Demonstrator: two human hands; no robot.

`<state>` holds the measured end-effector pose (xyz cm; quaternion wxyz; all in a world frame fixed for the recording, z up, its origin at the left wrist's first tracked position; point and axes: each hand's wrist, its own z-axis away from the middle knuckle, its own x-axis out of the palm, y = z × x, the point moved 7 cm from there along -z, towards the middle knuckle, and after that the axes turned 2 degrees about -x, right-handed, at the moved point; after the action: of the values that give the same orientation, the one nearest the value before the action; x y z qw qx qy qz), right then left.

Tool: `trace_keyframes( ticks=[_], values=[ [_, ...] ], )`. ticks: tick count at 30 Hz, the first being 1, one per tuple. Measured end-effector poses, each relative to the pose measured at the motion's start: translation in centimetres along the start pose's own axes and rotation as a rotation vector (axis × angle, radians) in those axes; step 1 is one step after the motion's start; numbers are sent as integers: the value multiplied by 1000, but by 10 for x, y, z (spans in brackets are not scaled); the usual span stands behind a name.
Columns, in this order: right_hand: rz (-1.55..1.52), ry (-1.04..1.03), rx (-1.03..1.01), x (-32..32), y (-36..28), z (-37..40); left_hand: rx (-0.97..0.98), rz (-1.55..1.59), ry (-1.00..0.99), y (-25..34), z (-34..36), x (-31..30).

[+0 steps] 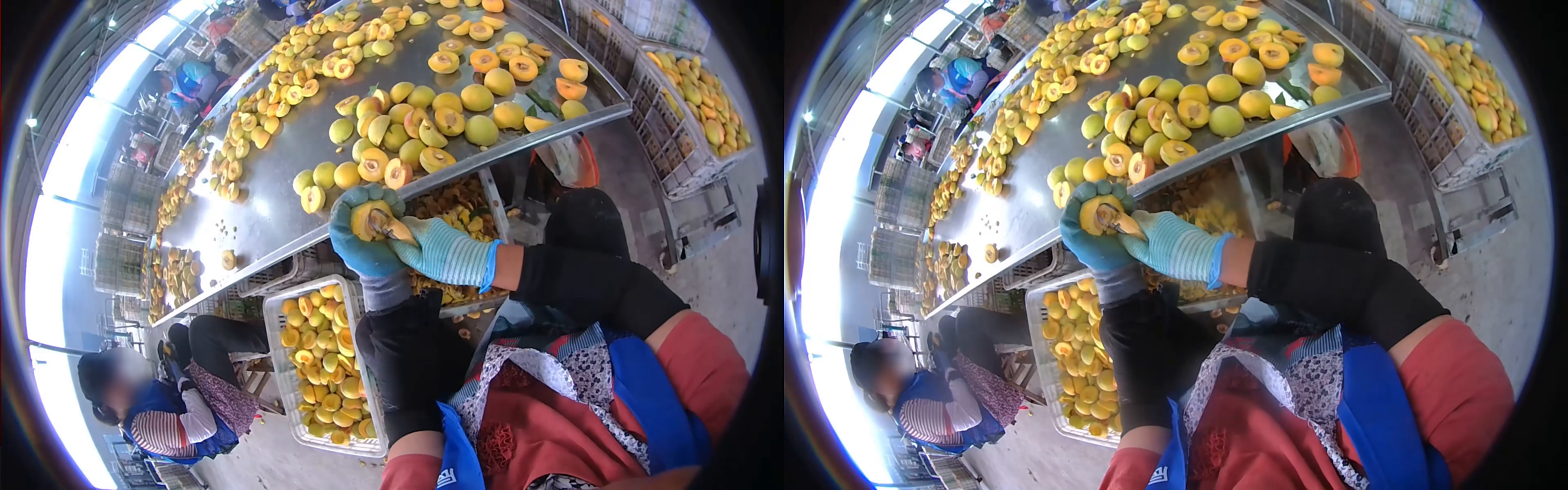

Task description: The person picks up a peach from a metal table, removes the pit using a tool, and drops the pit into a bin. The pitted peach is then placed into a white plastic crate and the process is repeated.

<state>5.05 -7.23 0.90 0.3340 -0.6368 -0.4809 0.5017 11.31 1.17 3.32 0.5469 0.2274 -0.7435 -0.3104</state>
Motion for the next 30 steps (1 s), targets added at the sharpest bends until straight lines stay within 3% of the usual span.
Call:
trace_keyframes(
  ticks=[8, 12, 14, 17, 20, 24, 27, 30],
  values=[
    [40, 64, 71, -9, -11, 9, -5, 191, 8, -6, 5, 7],
    [-6, 116, -21, -5, -10, 6, 82, 41, 69, 0, 11, 12],
    [39, 31, -9, -5, -13, 6, 49, 114, 32, 0, 10, 8],
    [161, -72, 29, -4, -10, 5, 20, -28, -90, 3, 8, 3],
    [190, -106, 94, -1, 1, 10, -29, -231, 47, -1, 13, -3],
    [-116, -121, 39, 9, -1, 11, -79, -50, -30, 1, 11, -2],
    [55, -195, 85, -1, -3, 12, -146, -110, -29, -2, 9, -3],
    [8, -221, 82, -3, -8, 14, -189, -139, 24, -4, 9, -6]
  ],
)
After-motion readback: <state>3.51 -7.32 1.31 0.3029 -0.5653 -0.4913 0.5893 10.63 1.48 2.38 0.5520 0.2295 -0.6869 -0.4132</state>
